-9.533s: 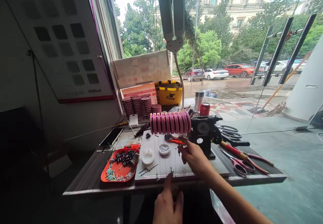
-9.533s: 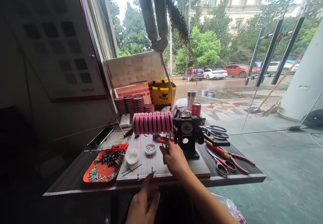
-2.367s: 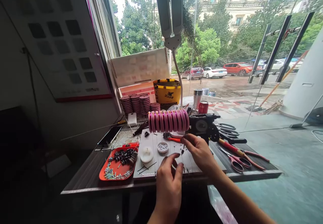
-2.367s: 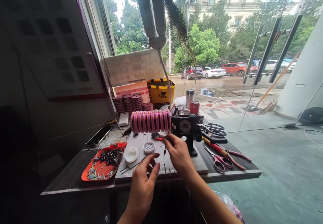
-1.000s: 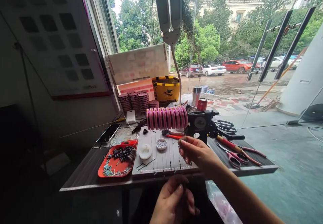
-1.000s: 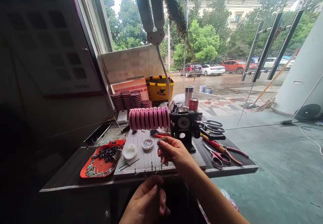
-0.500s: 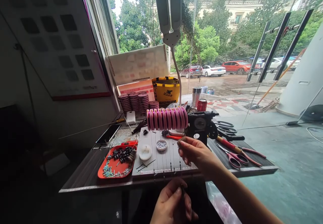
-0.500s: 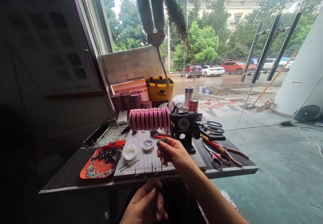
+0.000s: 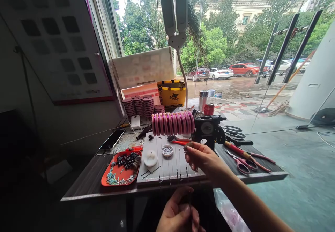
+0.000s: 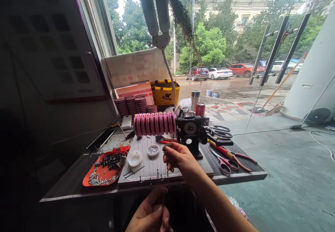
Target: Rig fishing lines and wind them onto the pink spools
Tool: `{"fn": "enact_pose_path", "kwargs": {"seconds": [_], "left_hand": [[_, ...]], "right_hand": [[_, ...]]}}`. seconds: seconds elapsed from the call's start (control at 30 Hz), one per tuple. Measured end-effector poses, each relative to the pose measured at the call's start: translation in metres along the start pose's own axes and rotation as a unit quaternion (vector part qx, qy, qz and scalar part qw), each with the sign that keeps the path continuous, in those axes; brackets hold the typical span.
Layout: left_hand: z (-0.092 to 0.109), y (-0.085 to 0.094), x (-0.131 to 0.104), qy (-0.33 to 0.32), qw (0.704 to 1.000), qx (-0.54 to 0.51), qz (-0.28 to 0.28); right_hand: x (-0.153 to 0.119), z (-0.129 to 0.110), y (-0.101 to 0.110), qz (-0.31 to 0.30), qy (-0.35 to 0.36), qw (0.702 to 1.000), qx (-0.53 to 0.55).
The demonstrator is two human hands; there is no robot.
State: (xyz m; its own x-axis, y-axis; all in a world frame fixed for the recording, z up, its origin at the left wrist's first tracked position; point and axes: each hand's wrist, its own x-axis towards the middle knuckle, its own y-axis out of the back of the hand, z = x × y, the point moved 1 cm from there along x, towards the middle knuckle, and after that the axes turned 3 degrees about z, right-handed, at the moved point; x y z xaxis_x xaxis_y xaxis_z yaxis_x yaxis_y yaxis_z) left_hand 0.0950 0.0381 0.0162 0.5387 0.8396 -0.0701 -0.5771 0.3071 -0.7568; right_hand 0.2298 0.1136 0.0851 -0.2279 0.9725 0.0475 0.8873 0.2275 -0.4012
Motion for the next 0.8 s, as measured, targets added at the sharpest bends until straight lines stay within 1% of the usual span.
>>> {"fn": "enact_pose_path", "kwargs": {"seconds": [0.13, 0.23, 0.3, 0.37, 0.47, 0.53, 0.63, 0.7, 0.8], "left_hand": [[0.000, 0.003, 0.000, -0.002, 1.000, 0.020, 0.016], [0.013, -0.003, 0.009, -0.055, 0.989, 0.128, 0.050], [0.027, -0.014, 0.021, -0.093, 0.974, 0.198, 0.064], [0.040, -0.029, 0.035, -0.077, 0.978, 0.183, 0.068], [0.053, -0.046, 0.055, -0.050, 0.975, 0.179, 0.118], [0.055, -0.048, 0.063, -0.045, 0.966, 0.207, 0.150], [0.051, -0.043, 0.065, -0.060, 0.950, 0.252, 0.174], [0.049, -0.041, 0.063, -0.083, 0.949, 0.255, 0.169], [0.050, -0.047, 0.062, -0.106, 0.967, 0.201, 0.114]], "right_hand": [[0.000, -0.004, -0.001, 0.001, 0.004, 1.000, -0.008], [0.001, -0.010, -0.003, 0.007, 0.029, 0.998, -0.051], [0.003, -0.013, -0.004, 0.012, 0.038, 0.996, -0.078], [0.004, -0.016, -0.004, 0.015, 0.037, 0.995, -0.087], [0.005, -0.016, -0.001, 0.017, 0.037, 0.995, -0.088], [0.005, -0.015, 0.002, 0.023, 0.037, 0.995, -0.088], [0.005, -0.015, 0.007, 0.037, 0.039, 0.995, -0.086], [0.005, -0.015, 0.008, 0.041, 0.037, 0.995, -0.080], [0.004, -0.016, 0.008, 0.033, 0.029, 0.997, -0.062]]}}
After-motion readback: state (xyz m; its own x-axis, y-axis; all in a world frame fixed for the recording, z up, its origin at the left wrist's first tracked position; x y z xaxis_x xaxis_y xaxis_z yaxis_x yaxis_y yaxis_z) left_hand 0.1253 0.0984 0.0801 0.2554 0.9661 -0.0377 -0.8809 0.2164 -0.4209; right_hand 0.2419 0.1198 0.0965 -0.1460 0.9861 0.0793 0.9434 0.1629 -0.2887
